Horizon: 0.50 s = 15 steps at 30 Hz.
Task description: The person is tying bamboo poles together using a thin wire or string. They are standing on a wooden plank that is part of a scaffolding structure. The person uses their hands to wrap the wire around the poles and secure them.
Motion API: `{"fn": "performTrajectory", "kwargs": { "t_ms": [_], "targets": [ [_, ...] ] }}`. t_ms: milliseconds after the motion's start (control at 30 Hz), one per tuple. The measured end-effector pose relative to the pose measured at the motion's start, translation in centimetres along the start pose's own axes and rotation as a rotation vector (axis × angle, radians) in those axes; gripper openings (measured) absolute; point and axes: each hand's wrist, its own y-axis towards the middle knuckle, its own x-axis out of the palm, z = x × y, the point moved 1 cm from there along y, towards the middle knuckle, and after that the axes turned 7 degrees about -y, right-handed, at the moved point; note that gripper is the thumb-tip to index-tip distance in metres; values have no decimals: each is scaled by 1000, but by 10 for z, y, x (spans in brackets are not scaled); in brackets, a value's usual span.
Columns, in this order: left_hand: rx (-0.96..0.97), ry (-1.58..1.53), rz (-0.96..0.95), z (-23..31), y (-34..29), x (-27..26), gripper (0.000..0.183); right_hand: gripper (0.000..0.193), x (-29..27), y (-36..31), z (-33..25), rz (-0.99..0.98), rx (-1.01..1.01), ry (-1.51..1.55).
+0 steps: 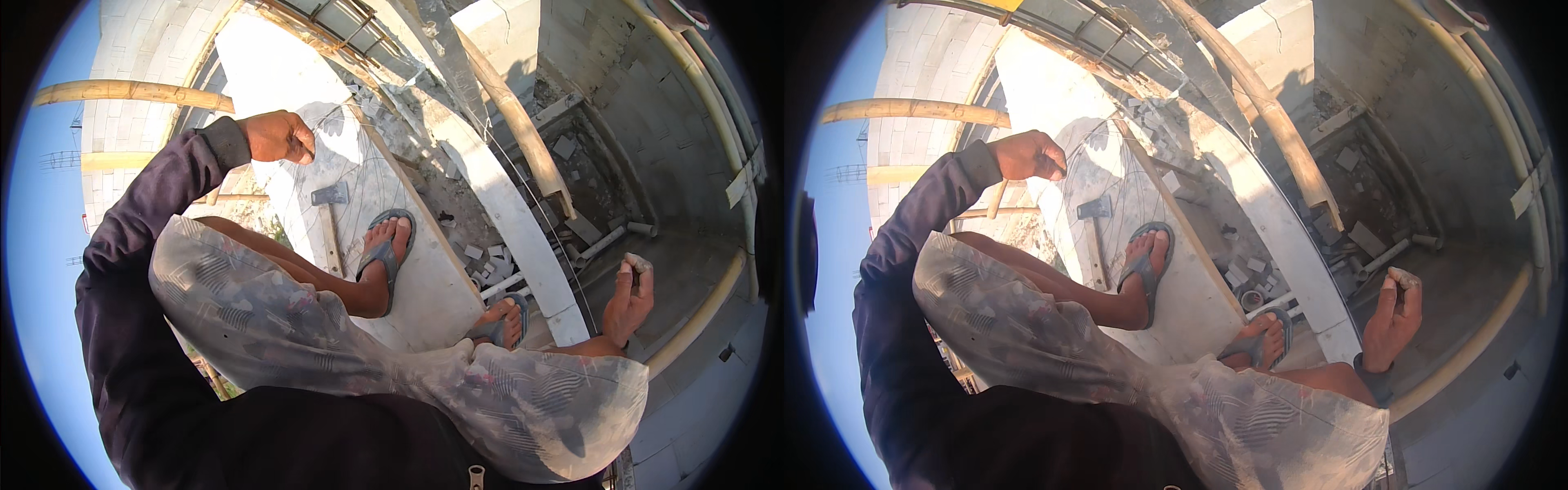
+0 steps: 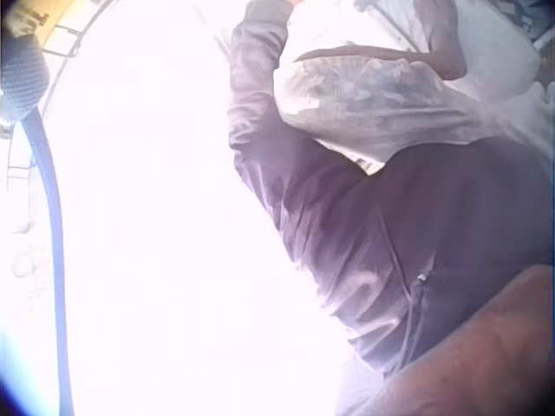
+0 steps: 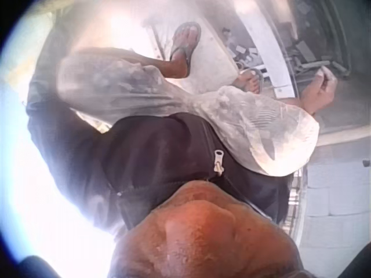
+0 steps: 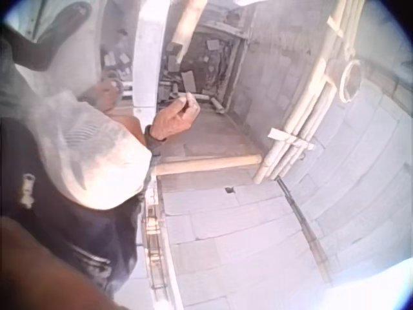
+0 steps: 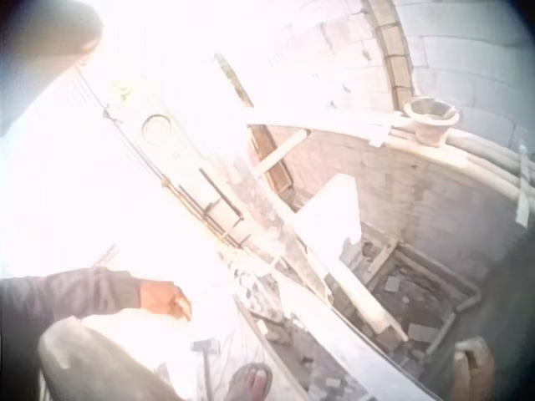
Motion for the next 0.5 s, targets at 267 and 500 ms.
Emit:
{"fn": "performTrajectory", "kwargs": {
  "t_ms": [267,500],
  "targets": [
    [70,-223,540,-119,54,140,16,9,72,71,-111,-541,-481,-74],
    [69,-21,870,-139,100,131,14,11,109,47,-123,-685,-442,-57]
  ]
}}
